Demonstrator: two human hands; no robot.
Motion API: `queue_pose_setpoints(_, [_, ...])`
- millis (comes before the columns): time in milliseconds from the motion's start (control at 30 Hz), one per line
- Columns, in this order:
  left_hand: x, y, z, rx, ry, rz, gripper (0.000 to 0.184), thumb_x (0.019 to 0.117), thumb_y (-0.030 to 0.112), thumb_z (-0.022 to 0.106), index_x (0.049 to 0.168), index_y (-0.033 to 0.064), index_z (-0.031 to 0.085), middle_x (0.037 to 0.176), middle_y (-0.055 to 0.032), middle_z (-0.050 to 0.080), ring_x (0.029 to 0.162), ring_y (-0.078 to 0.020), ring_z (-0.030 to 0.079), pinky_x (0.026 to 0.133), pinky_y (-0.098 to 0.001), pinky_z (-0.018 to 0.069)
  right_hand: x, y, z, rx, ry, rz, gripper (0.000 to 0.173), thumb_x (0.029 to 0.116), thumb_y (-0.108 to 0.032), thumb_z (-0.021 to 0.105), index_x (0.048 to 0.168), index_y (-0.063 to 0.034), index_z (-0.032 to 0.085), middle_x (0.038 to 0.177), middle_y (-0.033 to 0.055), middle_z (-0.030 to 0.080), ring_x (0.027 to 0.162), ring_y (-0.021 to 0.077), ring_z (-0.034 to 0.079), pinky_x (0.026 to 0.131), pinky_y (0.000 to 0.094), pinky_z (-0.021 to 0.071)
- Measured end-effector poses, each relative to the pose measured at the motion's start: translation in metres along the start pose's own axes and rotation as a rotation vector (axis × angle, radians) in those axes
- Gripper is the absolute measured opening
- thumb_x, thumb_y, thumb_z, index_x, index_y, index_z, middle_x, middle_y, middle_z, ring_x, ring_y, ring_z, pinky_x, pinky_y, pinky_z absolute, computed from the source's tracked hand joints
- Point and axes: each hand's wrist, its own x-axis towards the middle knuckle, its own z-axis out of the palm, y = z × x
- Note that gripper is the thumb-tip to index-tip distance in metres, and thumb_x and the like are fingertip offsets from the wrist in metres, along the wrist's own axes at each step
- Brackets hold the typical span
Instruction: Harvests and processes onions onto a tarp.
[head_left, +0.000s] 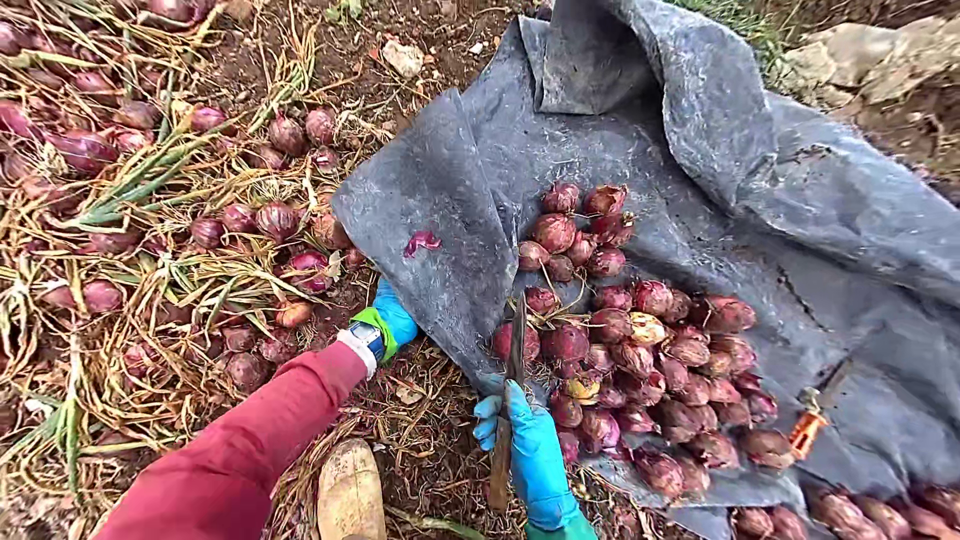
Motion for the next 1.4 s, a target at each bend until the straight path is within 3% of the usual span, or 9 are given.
queue_pose_setpoints(133, [-0.074,-0.048,-0.021,-0.697,0.118,-0.310,0.072,0.0683,0.002,0.089,0.134,0.0169,0.064,0.139,-0.0099,0.062,0.126,-0.0259,0.061,0.104,-0.0514,0.0546,0.039,-0.048,0.021,-0.135,0.276,-0.186,0.046,0.1077,-0.048,0.046,0.125,-0.0145,0.072,0.071,0.0129,0.071,0.052,0.0228,0.065,0.051,0.0379,0.0578])
queue_pose_setpoints(233, [-0.125,-0.069,-0.056,-1.021,0.228,-0.437,0.089,0.0632,0.002,0.088,0.143,0.0215,0.054,0.130,-0.0073,0.067,0.115,-0.0225,0.067,0.091,-0.0490,0.0611,0.106,-0.075,0.057,-0.293,0.380,-0.187,0.059,0.1001,-0.062,0.052,0.112,-0.0047,0.062,0.068,0.0090,0.068,0.057,0.0225,0.068,0.059,0.0444,0.0595])
queue_pose_setpoints(400, [-0.165,-0.071,-0.096,-1.122,0.178,-0.443,0.093,0.0621,0.001,0.090,0.145,0.0238,0.055,0.123,-0.0078,0.072,0.102,-0.0230,0.074,0.080,-0.0440,0.0661,0.160,-0.018,0.116,-0.783,-0.046,0.010,0.068,0.0981,-0.069,0.045,0.117,-0.0063,0.064,0.088,0.0163,0.071,0.076,0.0324,0.072,0.072,0.0582,0.0593])
queue_pose_setpoints(500, [-0.161,-0.064,-0.100,-1.135,0.099,-0.447,0.085,0.0655,-0.003,0.090,0.141,0.0224,0.060,0.107,-0.0109,0.075,0.075,-0.0234,0.071,0.060,-0.0391,0.0616,0.128,0.006,0.119,-0.694,-0.129,0.047,0.058,0.1003,-0.063,0.047,0.112,-0.0102,0.068,0.084,0.0107,0.072,0.071,0.0262,0.071,0.069,0.0504,0.0597])
queue_pose_setpoints(667, [-0.153,-0.047,-0.098,-1.053,-0.163,-0.284,0.067,0.0810,0.003,0.086,0.141,0.0223,0.062,0.099,-0.0066,0.077,0.067,-0.0194,0.071,0.062,-0.0367,0.0624,0.043,0.024,0.098,0.001,-0.311,0.049,0.070,0.1034,-0.065,0.037,0.120,-0.0046,0.066,0.069,0.0120,0.062,0.050,0.0206,0.060,0.048,0.0370,0.0569])
queue_pose_setpoints(833, [-0.149,-0.023,-0.105,-0.372,-0.367,-0.018,0.047,0.0895,0.041,0.081,0.129,0.0199,0.067,0.103,-0.0004,0.076,0.093,-0.0160,0.073,0.088,-0.0461,0.0594,-0.002,0.019,0.087,-0.105,-0.427,-0.110,0.085,0.0778,-0.089,0.054,0.088,-0.0053,0.062,0.064,0.0076,0.063,0.047,0.0182,0.060,0.045,0.0335,0.0546])
queue_pose_setpoints(1000, [-0.158,-0.009,-0.131,-0.034,-0.471,0.166,0.033,0.1011,0.047,0.063,0.099,0.0154,0.073,0.093,-0.0058,0.072,0.090,-0.0257,0.070,0.082,-0.0545,0.0549,-0.014,0.006,0.075,-0.375,-0.374,-0.208,0.083,0.0952,-0.081,0.026,0.087,-0.0076,0.065,0.062,0.0062,0.062,0.046,0.0176,0.057,0.044,0.0341,0.0518])
queue_pose_setpoints(1200, [-0.151,-0.014,-0.126,-0.207,-0.294,0.142,0.024,0.1008,0.042,0.065,0.106,0.0223,0.078,0.096,-0.0003,0.075,0.092,-0.0180,0.071,0.086,-0.0499,0.0566,-0.013,0.017,0.065,-0.120,-0.409,-0.233,0.086,0.0935,-0.084,0.022,0.078,-0.0080,0.060,0.055,0.0085,0.057,0.040,0.0211,0.055,0.037,0.0367,0.0515])
queue_pose_setpoints(1400, [-0.127,-0.036,-0.120,-0.514,-0.151,-0.057,0.030,0.1013,0.042,0.065,0.093,0.0164,0.077,0.077,0.0007,0.071,0.070,-0.0123,0.067,0.071,-0.0418,0.0567,0.000,0.021,0.054,-0.019,-0.308,-0.159,0.088,0.0982,-0.077,0.015,0.096,-0.0043,0.066,0.055,0.0085,0.055,0.040,0.0201,0.054,0.038,0.0371,0.0519])
